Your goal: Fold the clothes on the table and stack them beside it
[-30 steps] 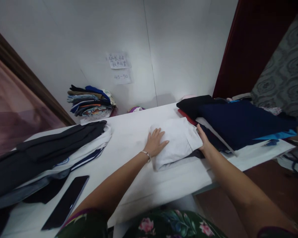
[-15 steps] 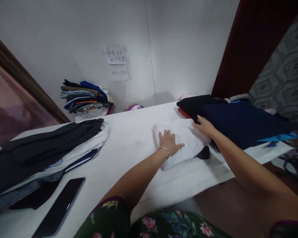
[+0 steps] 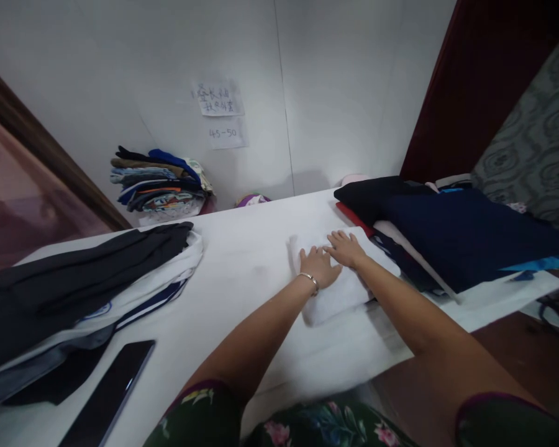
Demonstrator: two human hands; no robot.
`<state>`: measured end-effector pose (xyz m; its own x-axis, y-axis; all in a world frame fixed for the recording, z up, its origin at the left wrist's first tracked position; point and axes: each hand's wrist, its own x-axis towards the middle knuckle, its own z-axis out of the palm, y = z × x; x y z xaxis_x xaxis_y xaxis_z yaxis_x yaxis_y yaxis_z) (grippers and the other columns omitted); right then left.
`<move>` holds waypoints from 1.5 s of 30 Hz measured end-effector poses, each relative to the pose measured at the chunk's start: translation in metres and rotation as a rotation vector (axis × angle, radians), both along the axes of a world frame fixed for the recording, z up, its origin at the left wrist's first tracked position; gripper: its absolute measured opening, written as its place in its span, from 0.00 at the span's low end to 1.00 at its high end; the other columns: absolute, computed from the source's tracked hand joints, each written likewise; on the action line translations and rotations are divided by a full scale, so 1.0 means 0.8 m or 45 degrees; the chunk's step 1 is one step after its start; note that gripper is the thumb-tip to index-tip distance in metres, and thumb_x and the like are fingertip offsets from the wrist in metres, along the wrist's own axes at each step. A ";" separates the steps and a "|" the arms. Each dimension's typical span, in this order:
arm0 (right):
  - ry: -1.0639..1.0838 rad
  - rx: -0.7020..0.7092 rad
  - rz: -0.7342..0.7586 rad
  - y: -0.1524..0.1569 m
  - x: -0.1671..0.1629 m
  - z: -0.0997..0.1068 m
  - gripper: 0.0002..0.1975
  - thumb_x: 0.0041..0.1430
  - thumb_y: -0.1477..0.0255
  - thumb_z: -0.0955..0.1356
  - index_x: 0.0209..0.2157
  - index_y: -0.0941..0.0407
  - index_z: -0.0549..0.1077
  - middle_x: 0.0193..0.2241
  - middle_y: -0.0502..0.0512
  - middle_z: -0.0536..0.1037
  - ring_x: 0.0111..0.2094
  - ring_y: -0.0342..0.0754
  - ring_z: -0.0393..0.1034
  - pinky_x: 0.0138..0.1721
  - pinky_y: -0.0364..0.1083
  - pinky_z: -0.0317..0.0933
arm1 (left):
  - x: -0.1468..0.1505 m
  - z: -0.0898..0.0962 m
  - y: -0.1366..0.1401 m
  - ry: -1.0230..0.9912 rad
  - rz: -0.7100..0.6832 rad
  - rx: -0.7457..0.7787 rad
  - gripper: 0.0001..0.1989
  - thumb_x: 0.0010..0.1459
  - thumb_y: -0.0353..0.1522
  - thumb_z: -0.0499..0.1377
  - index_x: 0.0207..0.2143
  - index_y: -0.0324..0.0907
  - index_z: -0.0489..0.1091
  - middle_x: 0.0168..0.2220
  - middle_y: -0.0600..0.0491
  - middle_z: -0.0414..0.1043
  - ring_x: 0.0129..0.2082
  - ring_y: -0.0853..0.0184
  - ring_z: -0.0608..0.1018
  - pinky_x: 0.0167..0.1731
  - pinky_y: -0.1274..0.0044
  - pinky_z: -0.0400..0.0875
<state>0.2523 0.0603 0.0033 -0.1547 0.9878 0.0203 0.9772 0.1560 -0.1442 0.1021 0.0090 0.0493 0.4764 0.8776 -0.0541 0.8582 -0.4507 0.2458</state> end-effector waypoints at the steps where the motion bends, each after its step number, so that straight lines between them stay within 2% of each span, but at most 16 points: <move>1: -0.009 0.005 0.010 0.000 0.001 -0.002 0.30 0.65 0.57 0.52 0.64 0.56 0.54 0.66 0.60 0.50 0.67 0.57 0.39 0.62 0.62 0.36 | 0.001 0.005 0.010 -0.017 0.004 0.012 0.30 0.59 0.48 0.44 0.58 0.43 0.63 0.62 0.44 0.60 0.64 0.51 0.55 0.61 0.52 0.36; 2: -0.015 0.011 0.014 -0.001 0.000 -0.002 0.29 0.66 0.59 0.52 0.64 0.56 0.54 0.66 0.60 0.50 0.67 0.57 0.39 0.62 0.62 0.36 | 0.001 0.008 0.021 -0.025 0.021 0.041 0.29 0.60 0.48 0.43 0.57 0.44 0.64 0.62 0.44 0.59 0.64 0.51 0.55 0.61 0.52 0.35; 4: -0.014 0.027 0.009 -0.003 -0.003 0.000 0.29 0.66 0.58 0.51 0.64 0.55 0.55 0.66 0.60 0.51 0.66 0.57 0.40 0.62 0.62 0.36 | -0.002 0.009 0.045 -0.016 0.105 0.087 0.29 0.60 0.48 0.43 0.58 0.44 0.64 0.65 0.46 0.53 0.65 0.51 0.50 0.61 0.51 0.33; 6: -0.003 0.038 -0.004 -0.003 -0.006 0.003 0.30 0.66 0.55 0.50 0.63 0.55 0.56 0.66 0.60 0.52 0.66 0.57 0.40 0.62 0.62 0.36 | -0.010 0.001 0.066 0.000 0.212 -0.008 0.31 0.60 0.49 0.43 0.60 0.45 0.59 0.68 0.47 0.44 0.67 0.51 0.45 0.60 0.50 0.37; 9: 0.004 -0.011 0.045 0.003 -0.002 0.010 0.31 0.65 0.52 0.51 0.62 0.53 0.59 0.65 0.59 0.54 0.66 0.57 0.41 0.62 0.63 0.37 | -0.022 -0.015 0.081 -0.032 0.284 -0.189 0.34 0.59 0.52 0.43 0.62 0.46 0.55 0.68 0.48 0.42 0.66 0.51 0.46 0.58 0.50 0.47; 11: -0.013 -0.048 0.067 0.009 0.011 0.013 0.30 0.64 0.51 0.53 0.60 0.50 0.61 0.65 0.58 0.55 0.66 0.58 0.42 0.61 0.65 0.38 | -0.026 -0.022 0.082 -0.054 0.280 -0.189 0.33 0.58 0.51 0.43 0.62 0.46 0.55 0.68 0.47 0.43 0.66 0.50 0.48 0.57 0.51 0.50; 13: 0.005 -0.069 -0.022 0.013 0.030 0.013 0.31 0.62 0.50 0.56 0.61 0.49 0.60 0.65 0.58 0.53 0.66 0.60 0.42 0.61 0.66 0.38 | -0.026 -0.024 0.080 -0.070 0.284 -0.170 0.32 0.58 0.51 0.44 0.61 0.46 0.56 0.67 0.47 0.45 0.65 0.50 0.50 0.56 0.51 0.52; 16: 0.188 -0.127 -0.181 0.017 0.058 0.003 0.36 0.60 0.47 0.57 0.65 0.49 0.54 0.67 0.60 0.47 0.66 0.59 0.40 0.62 0.62 0.40 | -0.024 -0.023 0.076 -0.101 0.305 -0.166 0.32 0.58 0.50 0.44 0.60 0.45 0.58 0.67 0.46 0.47 0.65 0.51 0.50 0.56 0.52 0.55; 19: 0.359 -0.153 -0.175 0.019 0.070 -0.009 0.37 0.60 0.47 0.58 0.65 0.50 0.52 0.67 0.60 0.45 0.67 0.56 0.39 0.63 0.55 0.41 | -0.024 -0.023 0.075 -0.143 0.329 -0.207 0.33 0.58 0.50 0.44 0.62 0.45 0.55 0.68 0.49 0.43 0.66 0.52 0.46 0.57 0.53 0.53; 24: 0.443 -0.128 -0.156 0.020 0.072 -0.017 0.36 0.60 0.49 0.59 0.65 0.50 0.53 0.67 0.59 0.45 0.67 0.55 0.39 0.64 0.54 0.39 | -0.030 -0.030 0.073 -0.276 0.384 -0.232 0.32 0.58 0.50 0.45 0.63 0.50 0.54 0.69 0.55 0.38 0.68 0.55 0.42 0.60 0.54 0.49; 29: 0.399 -0.095 -0.157 0.016 0.070 -0.015 0.34 0.61 0.52 0.59 0.65 0.51 0.54 0.67 0.59 0.46 0.66 0.54 0.42 0.64 0.52 0.41 | -0.036 -0.037 0.073 -0.424 0.405 -0.219 0.29 0.60 0.48 0.44 0.61 0.51 0.58 0.68 0.56 0.43 0.67 0.60 0.45 0.62 0.58 0.47; 33: 0.193 -0.107 -0.191 0.010 0.057 0.006 0.32 0.63 0.54 0.57 0.65 0.51 0.53 0.66 0.60 0.48 0.66 0.54 0.44 0.63 0.54 0.44 | -0.035 -0.028 0.073 -0.371 0.391 -0.175 0.27 0.60 0.46 0.45 0.60 0.50 0.59 0.68 0.56 0.45 0.67 0.60 0.47 0.62 0.59 0.48; 36: 0.090 -0.091 -0.222 -0.007 0.047 0.025 0.31 0.63 0.53 0.58 0.64 0.49 0.55 0.66 0.59 0.49 0.66 0.60 0.42 0.61 0.65 0.42 | -0.031 -0.015 0.060 -0.231 0.359 -0.063 0.28 0.61 0.46 0.45 0.60 0.48 0.59 0.68 0.53 0.43 0.67 0.56 0.45 0.61 0.55 0.45; 39: 0.025 0.144 -0.121 -0.043 0.048 0.026 0.29 0.64 0.53 0.55 0.62 0.48 0.57 0.67 0.56 0.48 0.67 0.61 0.38 0.61 0.68 0.37 | -0.030 -0.011 0.033 -0.201 0.215 0.145 0.30 0.61 0.49 0.43 0.62 0.46 0.57 0.69 0.52 0.41 0.67 0.55 0.43 0.62 0.54 0.40; 41: 0.027 0.237 -0.087 -0.072 0.056 0.014 0.29 0.64 0.53 0.55 0.62 0.49 0.59 0.66 0.56 0.51 0.66 0.59 0.40 0.62 0.67 0.37 | -0.033 -0.018 0.014 -0.202 0.112 0.183 0.32 0.61 0.51 0.43 0.63 0.46 0.55 0.68 0.52 0.42 0.67 0.55 0.44 0.62 0.54 0.38; 45: 0.282 0.125 -0.185 -0.108 0.078 -0.017 0.31 0.63 0.52 0.55 0.63 0.51 0.57 0.66 0.56 0.51 0.65 0.53 0.46 0.64 0.55 0.43 | -0.035 -0.036 -0.002 -0.181 0.078 0.109 0.32 0.60 0.50 0.45 0.62 0.46 0.56 0.67 0.51 0.47 0.67 0.56 0.46 0.63 0.55 0.38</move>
<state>0.3144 -0.0264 -0.0101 0.0077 0.9908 0.1348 0.9366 0.0401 -0.3482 0.0741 0.0072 0.0207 0.4193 0.9038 0.0861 0.8439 -0.4230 0.3299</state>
